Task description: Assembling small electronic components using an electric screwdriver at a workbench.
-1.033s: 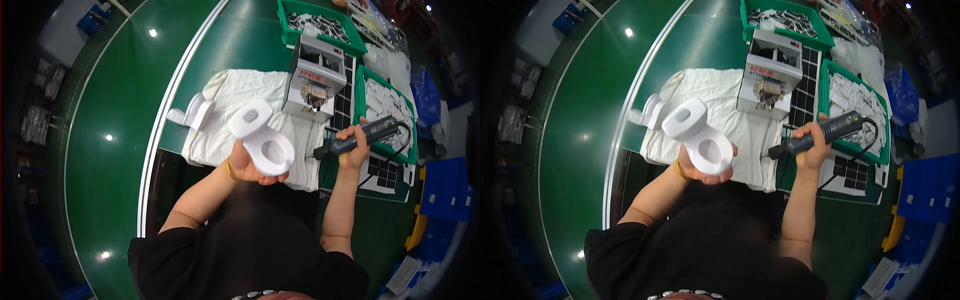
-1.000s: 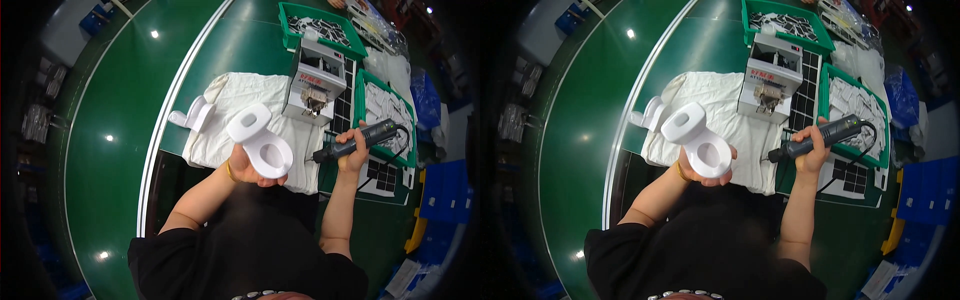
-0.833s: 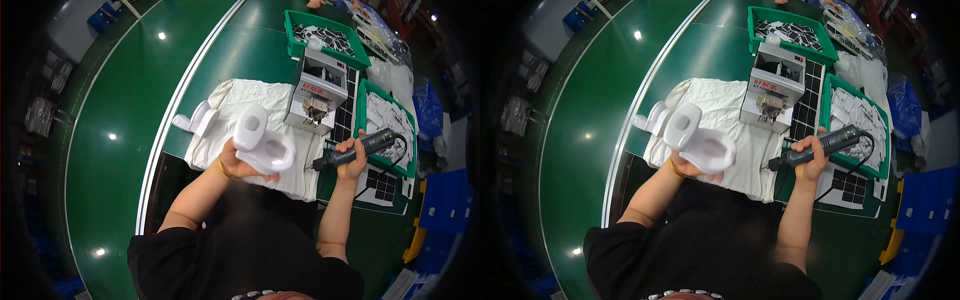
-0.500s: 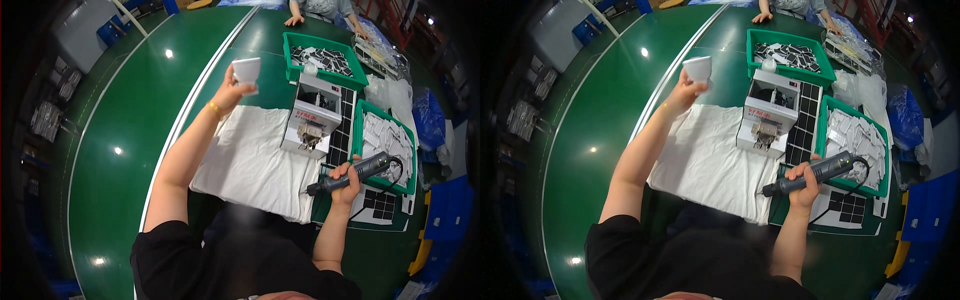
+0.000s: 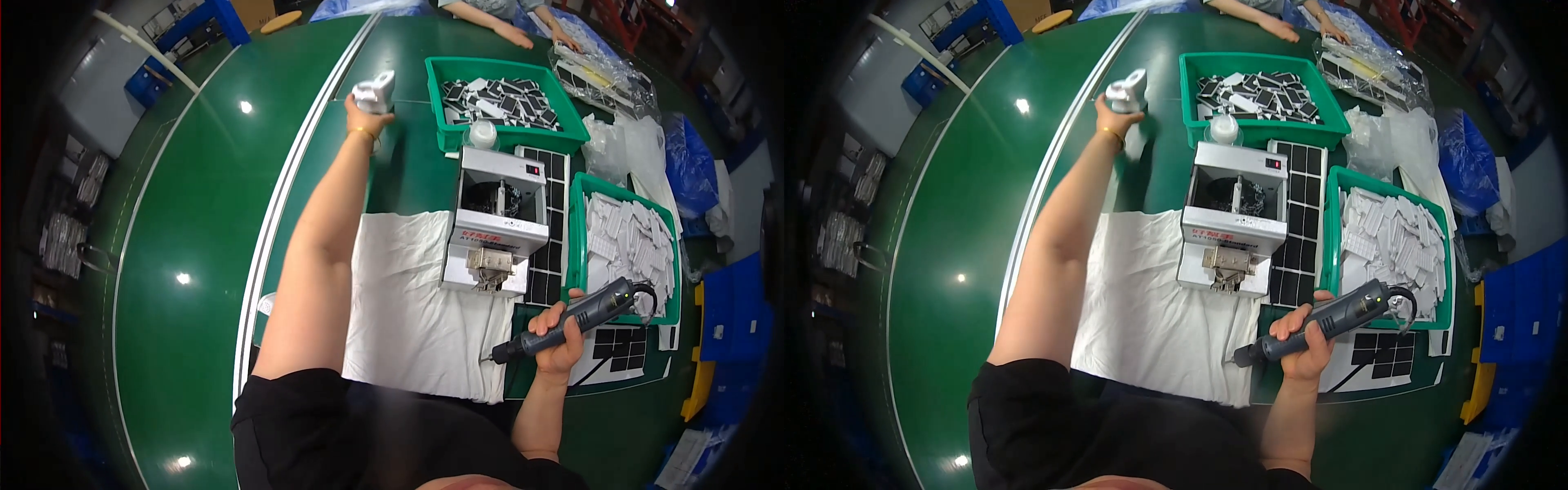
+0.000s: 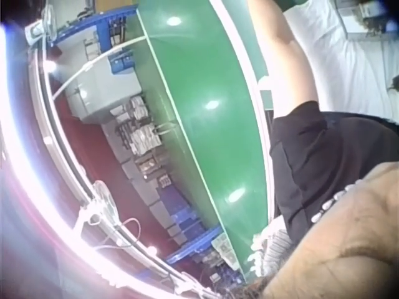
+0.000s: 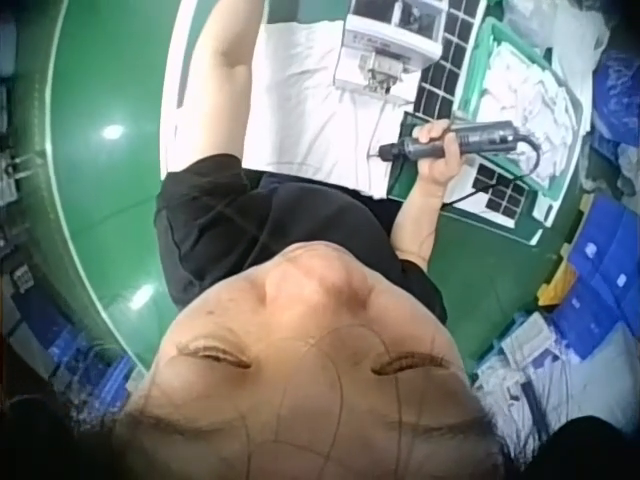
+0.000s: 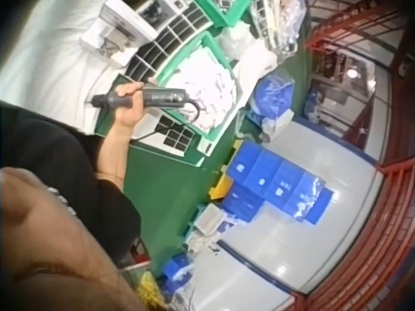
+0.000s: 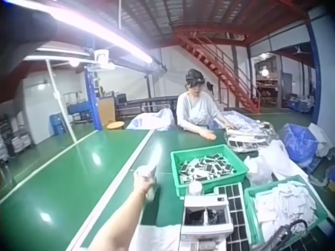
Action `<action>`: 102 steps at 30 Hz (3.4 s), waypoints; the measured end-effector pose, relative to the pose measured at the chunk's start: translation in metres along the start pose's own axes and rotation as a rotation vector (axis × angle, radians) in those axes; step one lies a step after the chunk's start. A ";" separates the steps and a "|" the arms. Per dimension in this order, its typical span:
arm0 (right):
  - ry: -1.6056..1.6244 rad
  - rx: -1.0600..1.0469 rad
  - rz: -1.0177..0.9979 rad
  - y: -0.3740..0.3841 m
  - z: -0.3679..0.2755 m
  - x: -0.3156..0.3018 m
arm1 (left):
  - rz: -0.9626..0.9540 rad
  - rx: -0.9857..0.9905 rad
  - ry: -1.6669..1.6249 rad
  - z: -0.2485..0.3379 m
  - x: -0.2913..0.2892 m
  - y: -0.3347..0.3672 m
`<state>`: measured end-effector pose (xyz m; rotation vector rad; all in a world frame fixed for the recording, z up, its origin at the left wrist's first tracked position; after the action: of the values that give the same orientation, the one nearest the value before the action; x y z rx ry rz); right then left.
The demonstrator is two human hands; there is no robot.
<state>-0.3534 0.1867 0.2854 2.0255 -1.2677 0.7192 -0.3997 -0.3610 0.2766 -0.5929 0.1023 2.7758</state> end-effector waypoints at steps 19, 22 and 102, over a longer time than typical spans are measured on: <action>-0.020 -0.086 -0.174 0.008 -0.025 0.031 | -0.625 0.788 1.198 -0.015 -0.225 -0.308; -0.061 -0.282 -0.199 0.019 -0.047 0.076 | -0.520 0.814 1.058 0.025 -0.227 -0.336; -0.687 -0.426 -0.726 -0.064 -0.049 0.170 | -0.759 0.770 0.098 -0.029 -0.138 -0.501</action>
<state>-0.2349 0.1490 0.4262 2.1867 -0.7861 -0.5783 -0.1159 0.0746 0.3027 -0.4246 0.7501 1.7754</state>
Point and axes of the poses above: each hand's wrist, its own y-axis towards the middle knuckle, its own x-axis out of the palm, z = x × y, the point moved 6 cm from there along y, towards the middle knuckle, and after that the axes turned 14 degrees about -x, right-handed, at the moved point
